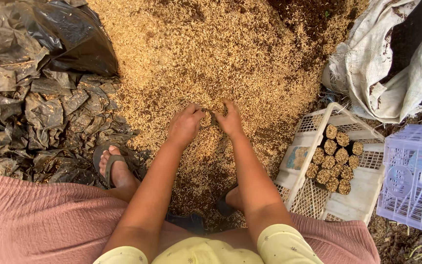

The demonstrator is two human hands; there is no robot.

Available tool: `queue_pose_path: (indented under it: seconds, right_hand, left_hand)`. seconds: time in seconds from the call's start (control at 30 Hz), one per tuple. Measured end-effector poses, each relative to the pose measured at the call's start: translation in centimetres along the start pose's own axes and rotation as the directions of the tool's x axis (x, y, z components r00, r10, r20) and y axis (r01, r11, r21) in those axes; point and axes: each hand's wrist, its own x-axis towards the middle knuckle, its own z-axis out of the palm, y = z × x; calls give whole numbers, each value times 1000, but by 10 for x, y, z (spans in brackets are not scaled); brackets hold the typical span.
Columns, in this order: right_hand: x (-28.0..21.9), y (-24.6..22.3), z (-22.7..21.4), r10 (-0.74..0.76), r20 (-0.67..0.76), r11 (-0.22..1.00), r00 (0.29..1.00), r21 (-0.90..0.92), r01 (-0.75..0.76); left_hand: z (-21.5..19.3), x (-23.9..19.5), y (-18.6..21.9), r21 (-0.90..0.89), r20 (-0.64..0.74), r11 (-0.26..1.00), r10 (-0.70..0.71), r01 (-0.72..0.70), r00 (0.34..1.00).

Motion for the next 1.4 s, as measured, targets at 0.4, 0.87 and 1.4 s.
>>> queue_pose_path:
  seconds: [0.4,0.87,1.4]
  right_hand:
    - [-10,-31,-58,325,295,796,898,428,-429]
    - [-42,-125,-79,-181,328,982,927,116,151]
    - [-42,-93,-13,-415,157,849,896,-287,444]
  left_hand:
    - [0,7,3,-30,149,985,-162,168,976]
    - [-9,9,0,-62,201,965,-238,255,950]
    - [-2,6,-17,-211,177,950,-192,228,965]
